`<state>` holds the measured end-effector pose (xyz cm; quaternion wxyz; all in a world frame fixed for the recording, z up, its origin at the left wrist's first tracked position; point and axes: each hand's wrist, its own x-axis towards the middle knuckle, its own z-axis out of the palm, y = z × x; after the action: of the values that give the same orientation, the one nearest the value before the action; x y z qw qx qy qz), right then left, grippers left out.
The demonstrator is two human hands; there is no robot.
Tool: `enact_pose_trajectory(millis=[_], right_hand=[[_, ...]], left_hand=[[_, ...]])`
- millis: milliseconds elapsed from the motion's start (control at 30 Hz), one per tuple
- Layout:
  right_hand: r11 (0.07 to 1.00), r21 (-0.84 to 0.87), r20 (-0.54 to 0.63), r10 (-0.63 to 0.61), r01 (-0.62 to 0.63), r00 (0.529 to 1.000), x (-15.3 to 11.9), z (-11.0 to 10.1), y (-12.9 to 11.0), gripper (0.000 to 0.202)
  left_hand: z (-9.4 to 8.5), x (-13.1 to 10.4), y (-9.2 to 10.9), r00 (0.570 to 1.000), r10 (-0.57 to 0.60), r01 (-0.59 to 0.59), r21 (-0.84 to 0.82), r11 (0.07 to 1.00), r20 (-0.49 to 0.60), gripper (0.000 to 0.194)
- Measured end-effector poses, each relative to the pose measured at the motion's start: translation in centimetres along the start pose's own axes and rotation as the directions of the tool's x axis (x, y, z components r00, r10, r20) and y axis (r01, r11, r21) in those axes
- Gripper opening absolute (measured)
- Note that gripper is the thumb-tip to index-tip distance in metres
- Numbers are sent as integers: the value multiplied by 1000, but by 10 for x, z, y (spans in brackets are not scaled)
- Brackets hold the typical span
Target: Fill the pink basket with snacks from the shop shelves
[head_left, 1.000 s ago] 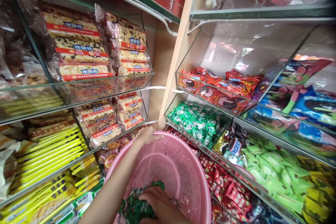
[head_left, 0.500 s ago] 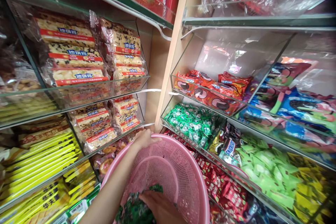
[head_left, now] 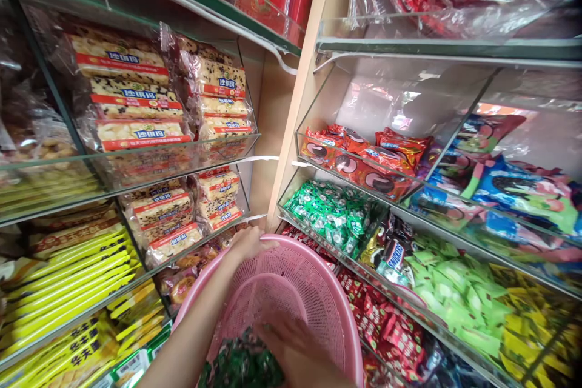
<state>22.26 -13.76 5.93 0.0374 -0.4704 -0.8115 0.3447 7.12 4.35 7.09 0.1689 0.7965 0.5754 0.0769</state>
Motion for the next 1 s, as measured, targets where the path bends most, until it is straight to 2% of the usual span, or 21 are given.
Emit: enact_pose_trajectory(millis=[67,133,200,300,367,467,567,733,900,1000], right_hand=[[998,-64,-46,11,-13,999,-11,-42,-20,83],[980,-186,-150,37,-65,988,-17,-90,-37,72],[943,-313,-301,12,-111,954,-17,-136,-45,60],[856,-452,-424,40,-250,905,-1,-186,-33,54],[809,-471,-445,128,-353,886,14,-206,-15,52],[799,-443,-396,234,-407,888,35,-219,10,52],[813,-423,-346,263,-400,900,48,-217,26,57],[813,-412,-346,278,-411,896,55,-209,36,59],[816,-425,-345,254,-392,903,58,-210,43,47],[819,-430,-327,251,-380,911,59,-210,44,50]], left_hand=[[2,0,0,1000,6,-6,-2,1000,1,59],[2,0,1,1000,9,-9,-2,1000,5,59],[2,0,1,1000,8,-8,0,1000,10,60],[0,-2,1,1000,8,-8,0,1000,8,59],[-1,-4,0,1000,13,-13,-2,1000,3,58],[-3,-7,-2,1000,12,-12,-6,1000,-4,59],[-3,-9,-4,1000,6,-6,-7,1000,-11,60],[-3,-9,-7,1000,7,-7,-7,1000,-19,60],[-2,-7,-7,1000,18,-18,-1,1000,-14,60],[-2,-6,-6,1000,22,-22,2,1000,-10,60]])
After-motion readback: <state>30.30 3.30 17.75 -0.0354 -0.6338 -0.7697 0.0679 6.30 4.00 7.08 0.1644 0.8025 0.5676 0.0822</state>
